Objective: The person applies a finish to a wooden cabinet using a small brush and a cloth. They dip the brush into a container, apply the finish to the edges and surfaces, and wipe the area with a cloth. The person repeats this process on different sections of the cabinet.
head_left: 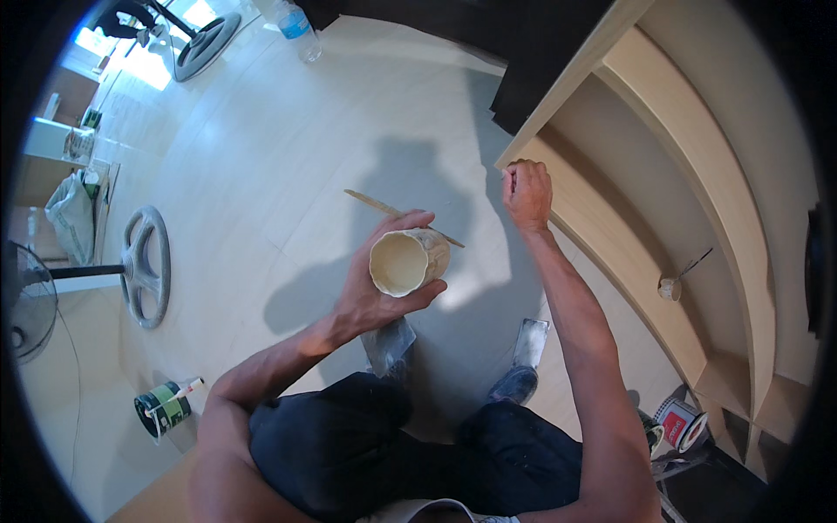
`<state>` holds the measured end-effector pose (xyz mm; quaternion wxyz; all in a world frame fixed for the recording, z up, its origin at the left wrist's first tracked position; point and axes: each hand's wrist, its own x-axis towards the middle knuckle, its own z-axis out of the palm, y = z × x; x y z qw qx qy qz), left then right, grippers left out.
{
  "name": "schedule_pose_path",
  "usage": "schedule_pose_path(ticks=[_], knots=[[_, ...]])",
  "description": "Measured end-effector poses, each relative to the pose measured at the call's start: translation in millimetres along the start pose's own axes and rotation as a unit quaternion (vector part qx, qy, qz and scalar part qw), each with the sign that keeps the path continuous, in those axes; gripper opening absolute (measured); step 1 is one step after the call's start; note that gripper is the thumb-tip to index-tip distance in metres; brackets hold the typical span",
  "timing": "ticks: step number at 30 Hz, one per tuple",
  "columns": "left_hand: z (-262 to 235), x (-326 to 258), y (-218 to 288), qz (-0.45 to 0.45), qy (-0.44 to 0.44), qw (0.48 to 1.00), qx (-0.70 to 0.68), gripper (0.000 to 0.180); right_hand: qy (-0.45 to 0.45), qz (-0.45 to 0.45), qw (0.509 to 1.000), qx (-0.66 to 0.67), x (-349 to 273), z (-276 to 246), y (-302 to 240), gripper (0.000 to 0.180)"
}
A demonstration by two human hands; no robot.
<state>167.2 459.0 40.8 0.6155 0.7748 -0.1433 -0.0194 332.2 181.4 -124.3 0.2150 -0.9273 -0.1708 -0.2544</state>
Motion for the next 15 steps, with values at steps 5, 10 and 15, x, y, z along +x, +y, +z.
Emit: schedule_pose_path(ticks=[5, 10, 15], knots=[[-3, -1, 3, -0.028, 0.011, 0.999, -0.036, 0.077, -0.047, 0.008, 0.998, 0.035, 7, -7, 5, 0.01], [-2, -1, 0, -0.03, 0.015, 0.998, -0.062, 0.077, -0.041, 0.029, 0.997, 0.053, 7, -15, 18, 0.009], [0, 2, -1, -0.028, 0.01, 0.998, -0.05, 0.077, -0.052, 0.085, 0.99, 0.099, 8, -15, 8, 0.01]])
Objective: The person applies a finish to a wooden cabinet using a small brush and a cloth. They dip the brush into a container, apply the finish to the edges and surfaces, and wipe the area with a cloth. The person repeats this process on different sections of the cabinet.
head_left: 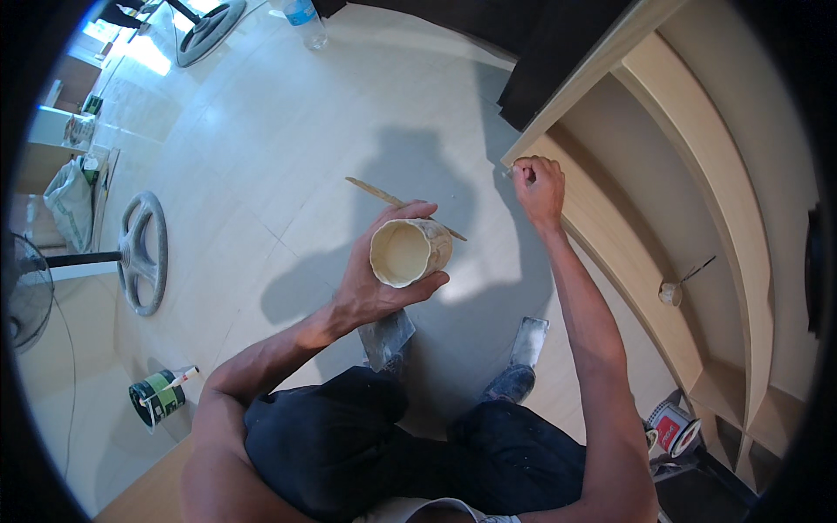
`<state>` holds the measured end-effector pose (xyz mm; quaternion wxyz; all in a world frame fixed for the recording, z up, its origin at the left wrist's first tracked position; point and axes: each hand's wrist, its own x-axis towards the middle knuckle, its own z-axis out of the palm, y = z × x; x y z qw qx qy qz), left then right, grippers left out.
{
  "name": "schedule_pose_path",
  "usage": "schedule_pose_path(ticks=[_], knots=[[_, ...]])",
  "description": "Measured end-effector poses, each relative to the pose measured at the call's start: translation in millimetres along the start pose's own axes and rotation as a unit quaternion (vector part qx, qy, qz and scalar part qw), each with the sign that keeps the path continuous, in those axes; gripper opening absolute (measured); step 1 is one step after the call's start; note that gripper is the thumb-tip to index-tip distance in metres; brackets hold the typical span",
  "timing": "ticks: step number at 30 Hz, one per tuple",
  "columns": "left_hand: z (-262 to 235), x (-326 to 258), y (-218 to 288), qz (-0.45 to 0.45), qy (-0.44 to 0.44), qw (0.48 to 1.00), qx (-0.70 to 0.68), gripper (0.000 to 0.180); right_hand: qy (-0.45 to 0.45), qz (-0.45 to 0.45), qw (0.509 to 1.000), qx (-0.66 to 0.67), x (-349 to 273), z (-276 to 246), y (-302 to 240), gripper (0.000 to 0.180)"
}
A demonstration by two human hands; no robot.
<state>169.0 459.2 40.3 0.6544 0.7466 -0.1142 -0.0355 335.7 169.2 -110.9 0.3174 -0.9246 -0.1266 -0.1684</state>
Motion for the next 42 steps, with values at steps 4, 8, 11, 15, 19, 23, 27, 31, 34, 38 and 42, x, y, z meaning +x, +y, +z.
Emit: schedule_pose_path(ticks=[4, 8, 11, 15, 19, 23, 27, 31, 34, 38, 42], knots=[[3, 3, 1, 0.006, -0.01, 1.0, 0.005, 0.078, -0.072, 0.116, 0.989, 0.065, 16, -5, 5, 0.016], [5, 2, 0, -0.003, -0.012, 1.0, -0.006, 0.078, -0.169, 0.185, 0.957, 0.149, 30, -12, 13, 0.021], [4, 2, 2, -0.006, -0.017, 1.0, -0.004, 0.079, -0.19, 0.192, 0.952, 0.143, 34, -9, 13, 0.019], [8, 4, 6, 0.006, -0.029, 1.0, -0.001, 0.078, -0.192, 0.221, 0.941, 0.169, 34, -2, 25, 0.02], [11, 5, 2, 0.008, -0.028, 0.999, 0.027, 0.078, -0.192, 0.217, 0.937, 0.194, 33, -5, 33, 0.023], [9, -1, 2, 0.028, -0.026, 0.997, 0.066, 0.079, -0.15, 0.225, 0.921, 0.281, 30, -22, -1, 0.028], [17, 7, 12, 0.022, -0.113, 0.989, 0.091, 0.077, -0.16, 0.182, 0.945, 0.219, -7, -53, -28, 0.043], [27, 7, 26, 0.025, -0.199, 0.974, 0.103, 0.077, -0.353, 0.163, 0.814, 0.432, -54, -95, -81, 0.043], [38, 5, 39, 0.009, -0.225, 0.969, 0.101, 0.074, -0.377, 0.215, 0.733, 0.524, -78, -133, -115, 0.039], [55, 12, 53, 0.026, -0.246, 0.966, 0.079, 0.07, -0.337, 0.178, 0.756, 0.532, -101, -141, -109, 0.028], [67, 17, 56, 0.029, -0.271, 0.961, 0.043, 0.066, -0.27, 0.178, 0.755, 0.57, -116, -151, -110, 0.024]])
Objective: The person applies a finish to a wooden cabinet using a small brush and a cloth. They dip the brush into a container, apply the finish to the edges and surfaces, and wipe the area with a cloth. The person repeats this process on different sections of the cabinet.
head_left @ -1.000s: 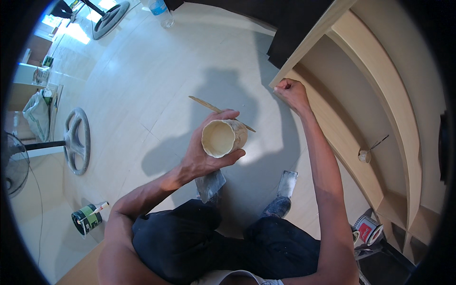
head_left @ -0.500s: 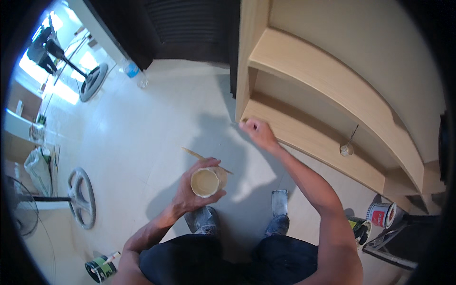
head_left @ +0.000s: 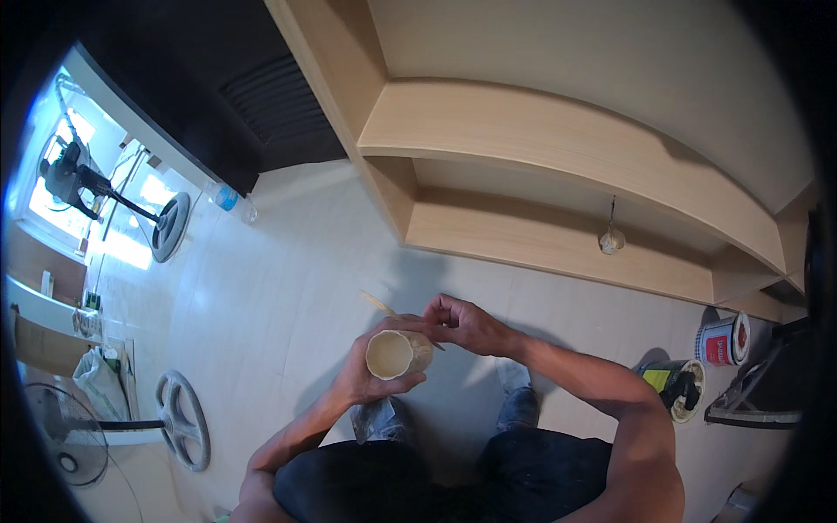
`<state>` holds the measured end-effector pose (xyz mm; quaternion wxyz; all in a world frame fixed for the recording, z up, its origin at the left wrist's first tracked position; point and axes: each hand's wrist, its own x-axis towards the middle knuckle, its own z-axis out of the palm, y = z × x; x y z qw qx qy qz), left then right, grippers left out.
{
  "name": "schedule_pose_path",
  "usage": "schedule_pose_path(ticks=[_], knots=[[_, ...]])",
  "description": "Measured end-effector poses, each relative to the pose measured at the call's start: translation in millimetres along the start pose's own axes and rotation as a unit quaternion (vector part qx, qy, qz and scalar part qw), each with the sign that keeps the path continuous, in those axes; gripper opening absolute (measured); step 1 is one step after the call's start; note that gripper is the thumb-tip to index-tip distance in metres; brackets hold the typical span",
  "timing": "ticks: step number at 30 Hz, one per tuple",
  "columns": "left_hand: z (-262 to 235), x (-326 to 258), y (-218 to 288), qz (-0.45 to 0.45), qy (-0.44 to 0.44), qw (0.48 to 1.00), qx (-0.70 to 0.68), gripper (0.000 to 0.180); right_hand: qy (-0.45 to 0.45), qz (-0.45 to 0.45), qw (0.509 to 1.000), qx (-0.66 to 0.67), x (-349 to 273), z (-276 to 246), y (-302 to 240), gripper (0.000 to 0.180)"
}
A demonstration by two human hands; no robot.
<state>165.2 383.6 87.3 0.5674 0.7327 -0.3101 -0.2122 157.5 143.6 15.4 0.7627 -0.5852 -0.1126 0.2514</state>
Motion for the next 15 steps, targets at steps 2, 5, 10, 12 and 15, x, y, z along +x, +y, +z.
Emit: schedule_pose_path(ticks=[2, 5, 10, 12, 15], knots=[[9, 5, 5, -0.003, 0.007, 1.0, -0.008, 0.065, 0.011, -0.035, 0.999, -0.013, -5, -3, 2, 0.023], [16, 9, 7, 0.004, 0.024, 0.999, 0.031, 0.067, 0.053, -0.085, 0.991, -0.089, -10, -10, 2, 0.02], [18, 3, 1, -0.03, 0.07, 0.997, 0.01, 0.068, 0.082, -0.108, 0.969, -0.205, -17, -26, -39, 0.02], [14, 4, 1, -0.065, 0.065, 0.996, -0.002, 0.068, 0.062, -0.127, 0.977, -0.162, -25, -35, -61, 0.028], [10, 1, 4, -0.103, 0.093, 0.99, 0.029, 0.067, 0.063, -0.13, 0.985, -0.092, -30, -32, -85, 0.025]])
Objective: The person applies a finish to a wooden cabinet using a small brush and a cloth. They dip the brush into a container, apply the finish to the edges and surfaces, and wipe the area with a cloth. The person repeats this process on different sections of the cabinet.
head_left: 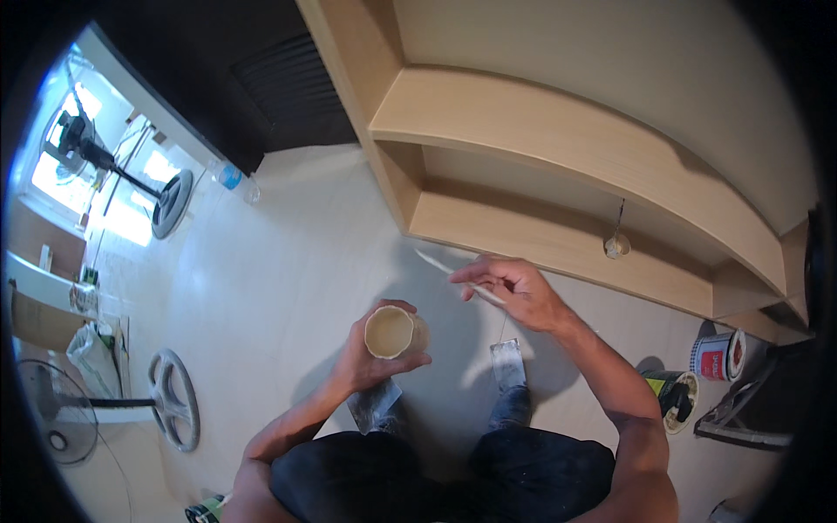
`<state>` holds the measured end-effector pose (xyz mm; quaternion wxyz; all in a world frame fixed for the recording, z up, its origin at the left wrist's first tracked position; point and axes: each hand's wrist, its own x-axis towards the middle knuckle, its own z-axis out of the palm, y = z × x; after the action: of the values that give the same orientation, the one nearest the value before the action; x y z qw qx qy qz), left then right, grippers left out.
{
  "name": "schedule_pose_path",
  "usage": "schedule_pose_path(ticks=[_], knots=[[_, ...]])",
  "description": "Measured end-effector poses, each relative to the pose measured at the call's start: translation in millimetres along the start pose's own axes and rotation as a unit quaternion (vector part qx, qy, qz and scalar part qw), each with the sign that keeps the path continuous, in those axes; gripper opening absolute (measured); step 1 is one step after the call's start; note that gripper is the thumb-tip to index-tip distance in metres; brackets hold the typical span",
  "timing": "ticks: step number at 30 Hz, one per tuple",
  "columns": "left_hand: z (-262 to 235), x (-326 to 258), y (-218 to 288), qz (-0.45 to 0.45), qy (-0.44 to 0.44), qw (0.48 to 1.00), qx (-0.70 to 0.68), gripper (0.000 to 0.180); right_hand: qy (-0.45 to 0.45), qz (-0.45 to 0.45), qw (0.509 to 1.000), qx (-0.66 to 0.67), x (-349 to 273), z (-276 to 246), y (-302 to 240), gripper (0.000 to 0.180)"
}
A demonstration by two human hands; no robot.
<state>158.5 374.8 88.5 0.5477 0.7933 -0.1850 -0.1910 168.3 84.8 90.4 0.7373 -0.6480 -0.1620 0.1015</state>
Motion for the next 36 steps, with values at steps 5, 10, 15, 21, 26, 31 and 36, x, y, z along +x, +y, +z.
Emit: schedule_pose_path(ticks=[5, 10, 15, 21, 26, 31, 36], knots=[[-6, 1, -6, -0.029, 0.003, 1.0, -0.003, 0.068, 0.037, -0.085, 0.965, -0.245, 2, -4, -37, 0.016], [-6, 9, 2, 0.014, 0.019, 0.992, 0.122, 0.068, 0.107, -0.11, 0.985, -0.085, 1, -2, -43, 0.014], [-4, 11, -10, 0.016, 0.014, 0.989, 0.145, 0.067, 0.113, -0.05, 0.988, -0.095, 1, 21, -55, 0.023], [-1, 18, -11, 0.016, -0.007, 0.992, 0.124, 0.066, 0.09, -0.092, 0.952, -0.277, 10, 34, -55, 0.021], [4, 21, -16, 0.03, -0.014, 0.992, 0.125, 0.068, 0.051, -0.072, 0.903, -0.421, 14, 46, -59, 0.017], [2, 22, -12, 0.021, -0.025, 0.992, 0.124, 0.07, 0.037, -0.083, 0.896, -0.434, 14, 53, -59, 0.015], [3, 23, -17, 0.023, -0.029, 0.992, 0.12, 0.07, -0.02, -0.082, 0.884, -0.46, 16, 58, -55, 0.016]])
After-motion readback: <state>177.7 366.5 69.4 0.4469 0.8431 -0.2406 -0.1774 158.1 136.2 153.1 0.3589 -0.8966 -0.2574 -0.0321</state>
